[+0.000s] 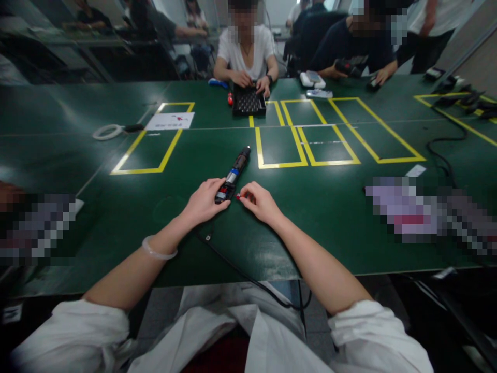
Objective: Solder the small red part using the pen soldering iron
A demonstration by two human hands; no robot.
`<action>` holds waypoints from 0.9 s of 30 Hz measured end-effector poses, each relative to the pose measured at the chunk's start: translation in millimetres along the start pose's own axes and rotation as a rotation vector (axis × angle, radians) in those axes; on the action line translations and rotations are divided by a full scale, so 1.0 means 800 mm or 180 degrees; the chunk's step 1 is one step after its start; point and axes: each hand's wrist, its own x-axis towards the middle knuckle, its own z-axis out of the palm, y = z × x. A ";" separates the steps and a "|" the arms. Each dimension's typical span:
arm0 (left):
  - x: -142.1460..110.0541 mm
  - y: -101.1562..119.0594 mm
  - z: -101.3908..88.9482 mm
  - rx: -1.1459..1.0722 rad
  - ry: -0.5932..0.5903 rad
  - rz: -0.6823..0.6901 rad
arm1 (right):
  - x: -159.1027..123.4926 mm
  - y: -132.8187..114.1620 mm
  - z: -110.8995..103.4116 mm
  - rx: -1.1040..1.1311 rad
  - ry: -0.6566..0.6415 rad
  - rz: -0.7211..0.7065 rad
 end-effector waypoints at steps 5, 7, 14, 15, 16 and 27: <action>-0.006 0.018 0.005 -0.0218 -0.0067 0.0241 | 0.000 0.000 0.000 -0.0305 -0.0136 -0.0116; -0.008 0.021 0.005 -0.0260 -0.0069 0.0297 | -0.001 0.000 0.002 -0.0400 -0.0206 -0.0137; -0.009 0.023 0.005 -0.0254 -0.0168 0.0293 | -0.002 0.002 0.001 -0.0429 -0.0215 -0.0040; -0.009 0.023 0.005 -0.0238 -0.0175 0.0286 | -0.002 0.002 0.000 -0.0428 -0.0214 -0.0045; -0.009 0.023 0.004 -0.0215 -0.0179 0.0283 | -0.002 0.002 0.000 -0.0428 -0.0223 -0.0060; -0.010 0.032 0.009 0.0199 0.0077 0.0322 | -0.002 -0.003 0.004 -0.0573 -0.0102 -0.0148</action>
